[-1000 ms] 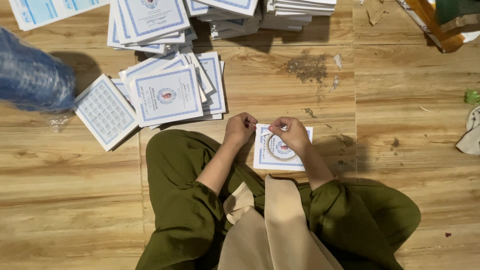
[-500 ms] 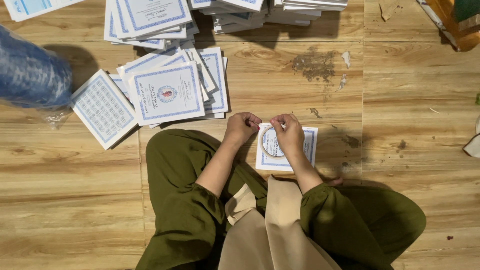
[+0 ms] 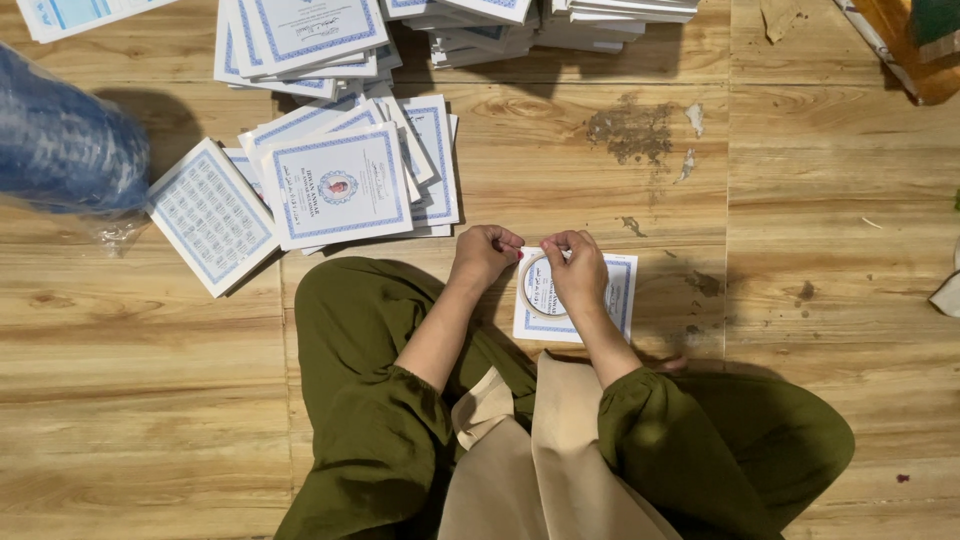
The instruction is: Applying double-sided tape to the back of printed cards
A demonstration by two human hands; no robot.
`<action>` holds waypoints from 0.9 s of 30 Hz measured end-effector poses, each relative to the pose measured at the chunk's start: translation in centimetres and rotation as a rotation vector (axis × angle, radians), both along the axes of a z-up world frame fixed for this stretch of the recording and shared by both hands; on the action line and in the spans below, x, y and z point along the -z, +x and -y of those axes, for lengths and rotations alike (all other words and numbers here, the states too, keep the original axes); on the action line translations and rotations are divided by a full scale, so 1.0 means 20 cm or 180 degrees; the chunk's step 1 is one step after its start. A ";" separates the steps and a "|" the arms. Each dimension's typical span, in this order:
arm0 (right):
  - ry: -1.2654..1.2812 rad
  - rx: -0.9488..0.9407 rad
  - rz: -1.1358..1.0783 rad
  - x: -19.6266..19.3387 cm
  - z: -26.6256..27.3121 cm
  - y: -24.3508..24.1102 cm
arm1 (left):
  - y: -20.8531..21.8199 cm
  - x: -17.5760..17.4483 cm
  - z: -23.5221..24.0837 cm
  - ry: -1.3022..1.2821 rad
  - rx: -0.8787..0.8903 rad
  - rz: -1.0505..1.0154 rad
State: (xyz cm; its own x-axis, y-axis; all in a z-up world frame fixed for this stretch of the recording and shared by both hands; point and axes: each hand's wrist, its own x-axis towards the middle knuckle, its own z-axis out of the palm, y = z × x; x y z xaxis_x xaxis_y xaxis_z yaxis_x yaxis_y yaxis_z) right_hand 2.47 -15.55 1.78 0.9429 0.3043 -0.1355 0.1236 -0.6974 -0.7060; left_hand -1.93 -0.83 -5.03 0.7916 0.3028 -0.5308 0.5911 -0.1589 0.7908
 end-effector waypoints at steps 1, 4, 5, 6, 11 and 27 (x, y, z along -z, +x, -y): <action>0.0001 0.0002 0.0002 -0.01 -0.01 0.00 | 0.00 -0.03 0.00 0.0001 0.0002 0.0002; -0.0023 0.0039 -0.0026 -0.02 -0.01 -0.01 | 0.00 -0.09 0.00 0.0065 -0.0024 -0.0031; -0.0028 0.0036 -0.0013 -0.02 -0.01 -0.01 | 0.01 -0.09 0.01 0.0128 -0.0020 -0.0068; -0.0031 0.0032 0.0002 -0.01 -0.01 0.00 | 0.01 -0.09 0.01 0.0192 -0.0017 -0.0104; 0.0051 -0.0092 0.0003 0.04 0.02 0.03 | 0.03 -0.22 0.02 0.0547 -0.0027 -0.0194; -0.0140 -0.0980 -0.0450 -0.13 0.68 0.45 | 0.05 -0.18 0.03 0.0517 -0.0113 -0.0393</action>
